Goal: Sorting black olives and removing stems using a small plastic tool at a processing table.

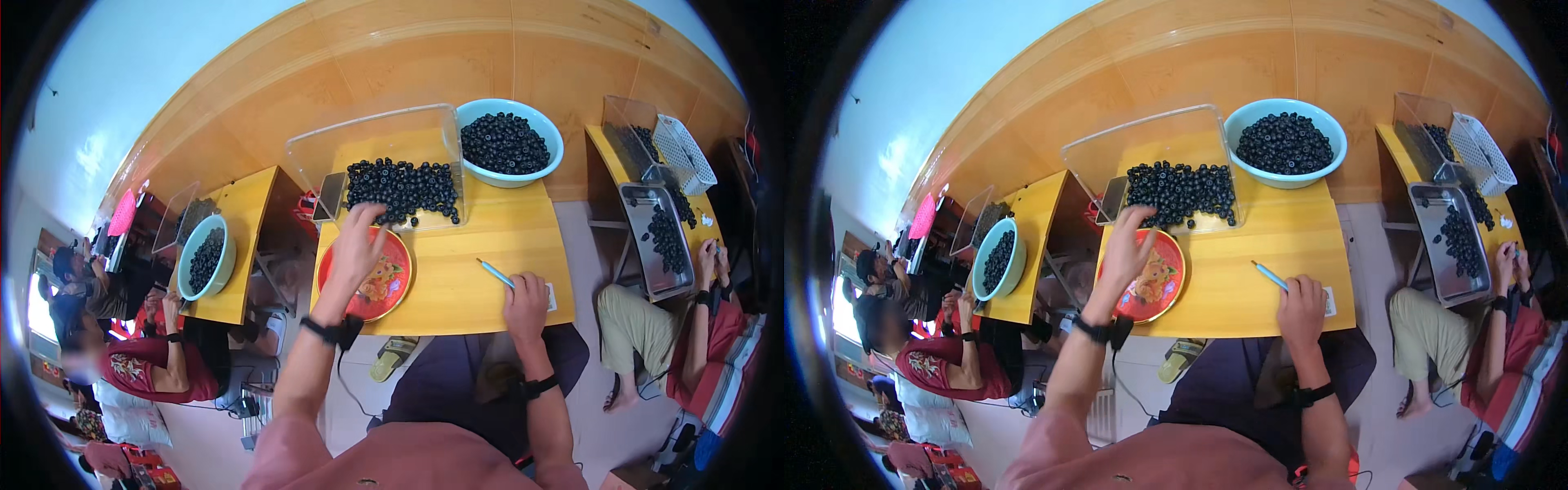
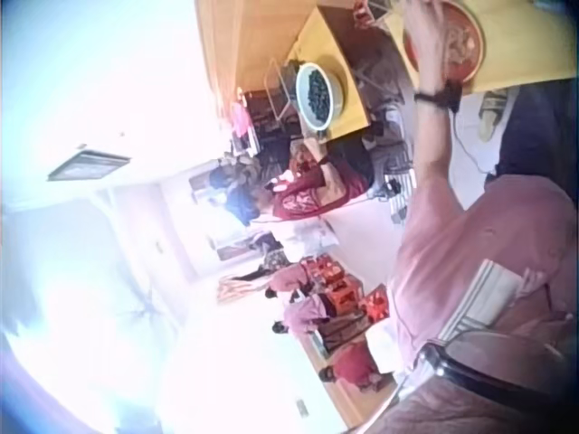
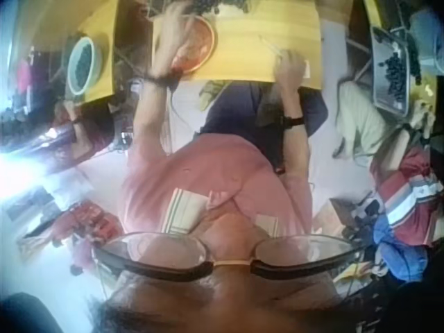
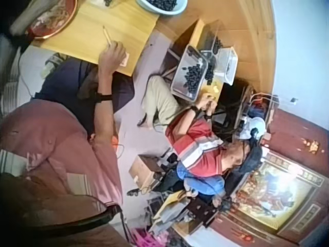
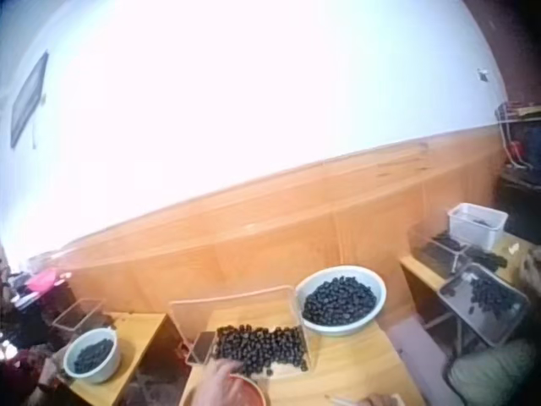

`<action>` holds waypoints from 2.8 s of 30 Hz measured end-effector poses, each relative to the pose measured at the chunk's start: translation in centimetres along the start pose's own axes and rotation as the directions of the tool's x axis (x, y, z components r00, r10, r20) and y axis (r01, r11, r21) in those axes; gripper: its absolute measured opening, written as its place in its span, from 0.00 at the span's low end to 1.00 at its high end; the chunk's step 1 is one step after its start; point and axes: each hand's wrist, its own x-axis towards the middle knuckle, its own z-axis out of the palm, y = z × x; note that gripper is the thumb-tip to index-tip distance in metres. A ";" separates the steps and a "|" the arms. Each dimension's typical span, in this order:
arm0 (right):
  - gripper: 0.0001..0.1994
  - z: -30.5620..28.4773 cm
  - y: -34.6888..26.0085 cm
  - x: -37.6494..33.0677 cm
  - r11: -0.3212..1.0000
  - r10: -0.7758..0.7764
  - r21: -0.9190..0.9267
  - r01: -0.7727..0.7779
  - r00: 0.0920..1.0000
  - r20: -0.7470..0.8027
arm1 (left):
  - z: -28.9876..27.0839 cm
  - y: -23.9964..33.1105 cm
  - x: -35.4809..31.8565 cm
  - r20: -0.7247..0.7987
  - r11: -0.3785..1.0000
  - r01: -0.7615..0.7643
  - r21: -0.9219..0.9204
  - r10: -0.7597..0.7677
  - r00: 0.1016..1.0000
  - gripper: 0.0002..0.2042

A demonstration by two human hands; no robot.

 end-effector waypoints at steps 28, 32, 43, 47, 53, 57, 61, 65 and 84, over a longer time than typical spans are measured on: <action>0.11 0.1 -2.9 -0.4 0.998 0.067 0.002 -0.067 0.996 -0.051 | 13.8 0.7 4.5 0.257 0.973 0.148 0.179 -0.191 0.947 0.30; 0.11 -0.1 -3.2 -0.3 0.997 0.075 0.003 -0.075 0.997 -0.006 | 12.9 1.5 2.2 0.255 0.987 0.073 0.144 -0.108 0.961 0.29; 0.10 0.4 -2.6 -0.9 0.997 0.079 0.001 -0.079 0.997 -0.007 | 9.7 5.3 -1.8 0.373 0.988 -0.031 0.151 -0.028 0.928 0.29; 0.11 0.3 -2.6 -1.3 0.996 0.084 0.000 -0.084 0.996 -0.007 | 9.9 4.0 3.7 0.268 0.991 -0.088 0.101 0.058 0.962 0.24; 0.10 0.7 -3.0 -1.1 0.998 0.063 0.011 -0.063 0.998 -0.025 | 12.9 -1.4 9.5 0.459 0.995 -0.034 0.091 -0.012 0.888 0.26; 0.09 0.5 -2.6 -0.8 0.997 0.080 0.006 -0.080 0.996 -0.029 | 13.6 -1.1 7.9 0.524 0.982 -0.125 0.142 0.033 0.851 0.24; 0.09 0.5 -2.4 -0.6 0.996 0.090 0.008 -0.089 0.996 -0.024 | 12.6 -0.7 5.5 0.486 0.992 -0.127 0.022 0.101 0.868 0.20; 0.09 0.7 -2.6 -0.6 0.996 0.089 0.029 -0.088 0.995 -0.038 | 11.3 -0.3 2.8 0.457 0.987 -0.159 -0.001 0.142 0.878 0.19; 0.07 0.9 -2.9 -0.9 0.940 0.339 0.124 -0.317 0.910 -0.240 | 15.8 7.5 2.6 0.462 0.873 -0.468 -0.137 0.474 0.749 0.24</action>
